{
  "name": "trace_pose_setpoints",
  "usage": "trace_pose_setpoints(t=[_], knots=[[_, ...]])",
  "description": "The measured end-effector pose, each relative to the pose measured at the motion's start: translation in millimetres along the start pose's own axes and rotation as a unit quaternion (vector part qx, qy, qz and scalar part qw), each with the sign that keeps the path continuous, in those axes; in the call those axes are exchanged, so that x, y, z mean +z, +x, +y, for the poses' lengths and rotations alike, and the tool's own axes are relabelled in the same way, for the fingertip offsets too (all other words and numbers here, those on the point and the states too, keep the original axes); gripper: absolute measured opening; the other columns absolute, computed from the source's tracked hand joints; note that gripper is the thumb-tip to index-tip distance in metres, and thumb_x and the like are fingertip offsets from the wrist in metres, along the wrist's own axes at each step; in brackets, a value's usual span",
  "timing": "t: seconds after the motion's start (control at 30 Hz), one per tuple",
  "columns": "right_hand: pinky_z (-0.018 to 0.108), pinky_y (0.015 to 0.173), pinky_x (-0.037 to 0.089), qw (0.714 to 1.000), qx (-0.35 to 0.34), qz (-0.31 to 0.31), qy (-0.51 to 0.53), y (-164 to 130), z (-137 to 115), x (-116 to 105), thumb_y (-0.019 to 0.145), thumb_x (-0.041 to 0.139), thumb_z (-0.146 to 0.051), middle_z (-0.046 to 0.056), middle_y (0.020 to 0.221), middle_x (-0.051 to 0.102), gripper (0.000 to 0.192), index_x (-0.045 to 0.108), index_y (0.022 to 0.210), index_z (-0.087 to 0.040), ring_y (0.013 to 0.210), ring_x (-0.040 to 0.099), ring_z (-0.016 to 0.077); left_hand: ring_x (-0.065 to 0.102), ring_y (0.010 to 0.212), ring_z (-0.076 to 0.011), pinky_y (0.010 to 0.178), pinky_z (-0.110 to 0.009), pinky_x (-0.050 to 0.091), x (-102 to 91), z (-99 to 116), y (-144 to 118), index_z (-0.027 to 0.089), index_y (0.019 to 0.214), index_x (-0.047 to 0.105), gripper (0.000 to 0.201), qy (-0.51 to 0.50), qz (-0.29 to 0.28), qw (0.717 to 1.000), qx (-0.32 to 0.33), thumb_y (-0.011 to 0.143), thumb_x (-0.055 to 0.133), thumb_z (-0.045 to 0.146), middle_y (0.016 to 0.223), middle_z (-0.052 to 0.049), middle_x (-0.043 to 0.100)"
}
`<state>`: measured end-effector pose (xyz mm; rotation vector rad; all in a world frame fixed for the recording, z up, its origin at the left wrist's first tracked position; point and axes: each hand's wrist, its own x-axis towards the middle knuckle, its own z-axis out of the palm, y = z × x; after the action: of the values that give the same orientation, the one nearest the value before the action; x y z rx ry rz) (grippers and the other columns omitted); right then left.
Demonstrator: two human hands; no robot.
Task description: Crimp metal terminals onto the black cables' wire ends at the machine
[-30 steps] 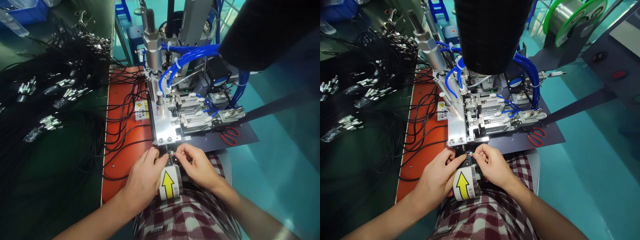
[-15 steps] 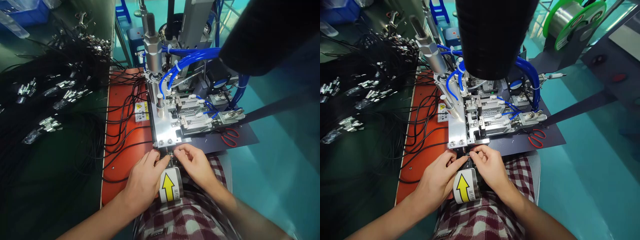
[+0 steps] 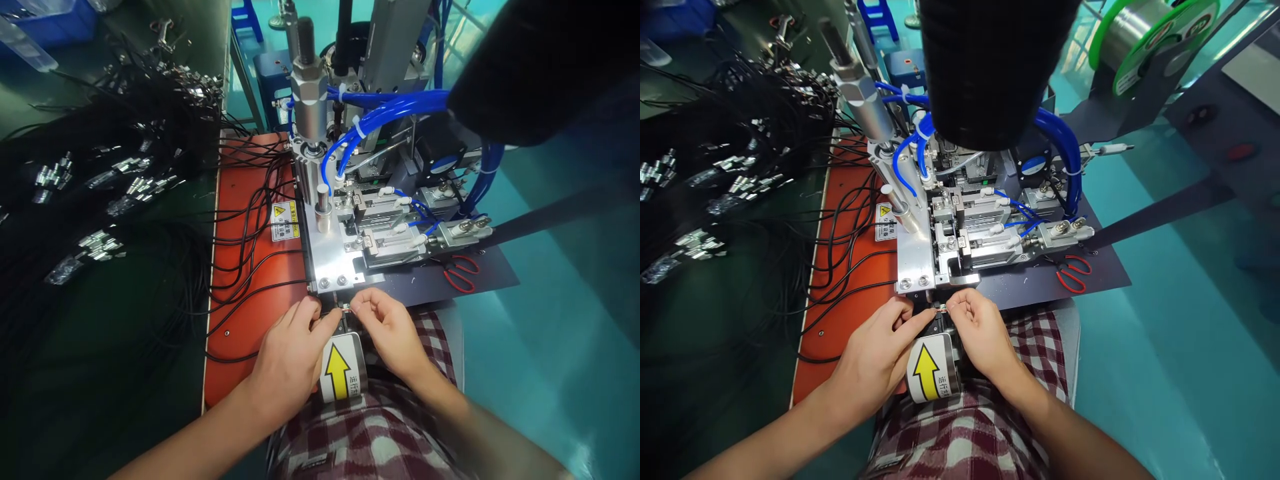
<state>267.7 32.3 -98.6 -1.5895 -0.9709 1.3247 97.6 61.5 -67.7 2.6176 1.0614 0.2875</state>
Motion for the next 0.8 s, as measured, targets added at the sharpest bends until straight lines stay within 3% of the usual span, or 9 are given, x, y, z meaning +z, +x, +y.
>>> trace_pose_setpoints(t=[0.13,0.2,0.37,0.47,0.6,0.7,0.8], knots=[[0.023,0.043,0.019,0.987,0.102,-0.069,0.099,8.5,-6.6,-2.3,0.077,0.056,-0.03,-0.007,0.051,0.038,0.018,0.053,0.066,-0.017,0.045,0.028,0.0077,0.053,0.073,-0.0202,0.059,-0.03,0.05,2.2,0.6,-0.9,0.014,0.111,0.062,0.036,0.003,-0.007,1.0,-0.008,0.083,0.04,0.007,0.084,-0.008,0.052],[0.023,0.043,0.015,0.981,0.121,-0.094,0.122,11.5,-7.3,-3.7,0.075,0.058,-0.033,-0.008,0.049,0.037,0.021,0.051,0.063,-0.017,0.043,0.024,0.0066,0.054,0.075,-0.0206,0.062,-0.031,0.051,1.8,1.2,-0.7,0.013,0.112,0.061,0.036,0.004,-0.011,1.0,-0.01,0.084,0.04,0.007,0.085,-0.009,0.054],[0.023,0.043,0.015,0.981,0.106,-0.099,0.126,12.8,-1.5,-6.4,0.074,0.06,-0.04,-0.008,0.049,0.039,0.026,0.051,0.066,-0.017,0.042,0.025,0.0065,0.056,0.084,-0.0223,0.073,-0.035,0.053,-10.1,8.0,-6.1,0.008,0.116,0.055,0.036,0.002,0.007,1.0,-0.006,0.087,0.033,0.008,0.094,-0.012,0.058],[0.023,0.043,0.017,0.984,0.092,-0.1,0.119,12.2,2.6,-7.9,0.075,0.061,-0.042,-0.008,0.05,0.04,0.027,0.052,0.068,-0.017,0.044,0.028,0.0073,0.056,0.094,-0.0235,0.081,-0.036,0.052,-15.2,14.9,-24.0,0.011,0.127,0.046,0.04,0.018,0.019,0.998,-0.053,0.089,0.031,0.012,0.107,-0.013,0.056],[0.023,0.044,0.019,0.986,0.079,-0.101,0.109,12.3,3.2,-8.5,0.075,0.061,-0.042,-0.008,0.05,0.04,0.027,0.054,0.07,-0.017,0.044,0.029,0.0073,0.051,0.108,-0.0286,0.085,-0.044,0.051,-4.8,19.9,-55.8,0.018,0.142,0.028,0.051,0.063,0.01,0.987,-0.149,0.092,0.038,0.026,0.125,-0.014,0.048],[0.023,0.043,0.019,0.986,0.074,-0.103,0.106,12.3,2.1,-8.2,0.075,0.061,-0.042,-0.008,0.05,0.04,0.027,0.053,0.069,-0.017,0.044,0.029,0.0071,0.043,0.118,-0.0334,0.089,-0.051,0.048,7.3,20.3,-66.7,0.021,0.146,0.019,0.057,0.089,0.006,0.98,-0.179,0.093,0.038,0.03,0.135,-0.015,0.042],[0.023,0.043,0.018,0.987,0.072,-0.105,0.103,12.3,1.1,-8.1,0.075,0.061,-0.044,-0.008,0.049,0.04,0.029,0.053,0.067,-0.017,0.043,0.029,0.0072,0.037,0.126,-0.0338,0.093,-0.051,0.045,11.7,16.9,-64.9,0.023,0.147,0.013,0.057,0.089,0.02,0.98,-0.179,0.095,0.034,0.03,0.141,-0.014,0.037]])
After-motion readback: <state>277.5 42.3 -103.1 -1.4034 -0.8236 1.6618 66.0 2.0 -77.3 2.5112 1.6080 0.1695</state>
